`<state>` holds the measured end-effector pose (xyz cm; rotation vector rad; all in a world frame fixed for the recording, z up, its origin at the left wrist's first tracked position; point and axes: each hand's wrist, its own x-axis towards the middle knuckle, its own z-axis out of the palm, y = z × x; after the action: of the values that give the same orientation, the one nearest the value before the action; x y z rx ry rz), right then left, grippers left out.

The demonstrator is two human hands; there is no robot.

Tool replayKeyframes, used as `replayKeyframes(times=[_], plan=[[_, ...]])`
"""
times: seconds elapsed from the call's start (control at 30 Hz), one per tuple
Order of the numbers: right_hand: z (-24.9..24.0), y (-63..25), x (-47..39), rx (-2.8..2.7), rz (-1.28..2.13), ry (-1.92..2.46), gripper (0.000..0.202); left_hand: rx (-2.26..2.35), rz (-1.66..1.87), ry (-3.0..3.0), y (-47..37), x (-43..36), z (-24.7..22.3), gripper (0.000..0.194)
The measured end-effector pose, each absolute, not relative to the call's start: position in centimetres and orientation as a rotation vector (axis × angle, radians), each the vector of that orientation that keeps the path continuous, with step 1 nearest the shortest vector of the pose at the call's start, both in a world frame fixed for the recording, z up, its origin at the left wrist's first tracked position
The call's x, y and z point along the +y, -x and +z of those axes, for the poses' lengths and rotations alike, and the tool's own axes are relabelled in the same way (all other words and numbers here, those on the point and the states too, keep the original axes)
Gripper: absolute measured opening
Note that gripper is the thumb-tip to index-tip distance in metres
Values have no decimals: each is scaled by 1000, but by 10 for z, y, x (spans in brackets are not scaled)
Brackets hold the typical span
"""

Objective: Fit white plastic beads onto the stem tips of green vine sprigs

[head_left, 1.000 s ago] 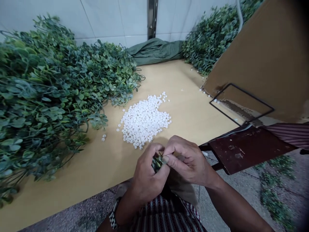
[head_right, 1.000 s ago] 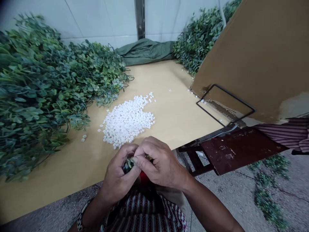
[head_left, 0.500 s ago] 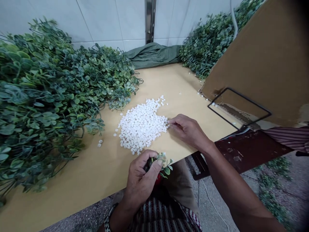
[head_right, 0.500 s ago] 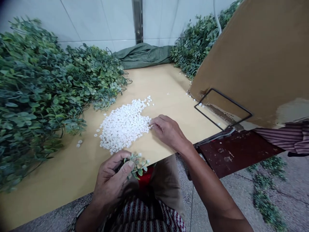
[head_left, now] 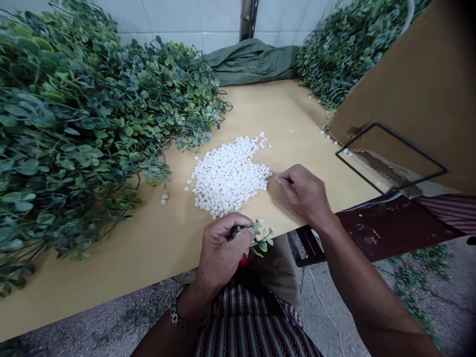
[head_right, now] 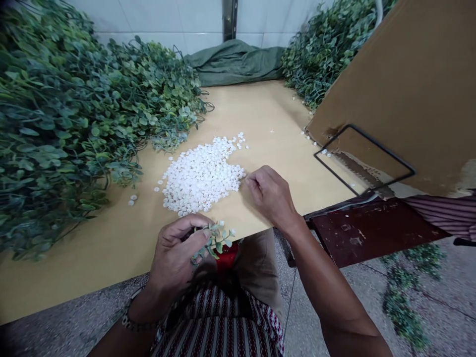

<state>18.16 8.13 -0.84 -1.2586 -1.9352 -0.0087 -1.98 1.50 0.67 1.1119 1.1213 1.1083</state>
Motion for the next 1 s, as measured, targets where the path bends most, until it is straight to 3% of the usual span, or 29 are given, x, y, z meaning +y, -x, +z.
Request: replayKeyframes(times=[0.13, 0.27, 1.0], plan=[[6, -164, 45, -1714, 544, 1064, 11, 1104, 1131, -1179, 18, 16, 4, 8], [9, -144, 19, -1616, 816, 943, 9, 1092, 1159, -1191, 17, 14, 8, 5], [-13, -125, 10, -1219, 1154, 990, 19, 1175, 1209, -1290, 14, 11, 1, 14]])
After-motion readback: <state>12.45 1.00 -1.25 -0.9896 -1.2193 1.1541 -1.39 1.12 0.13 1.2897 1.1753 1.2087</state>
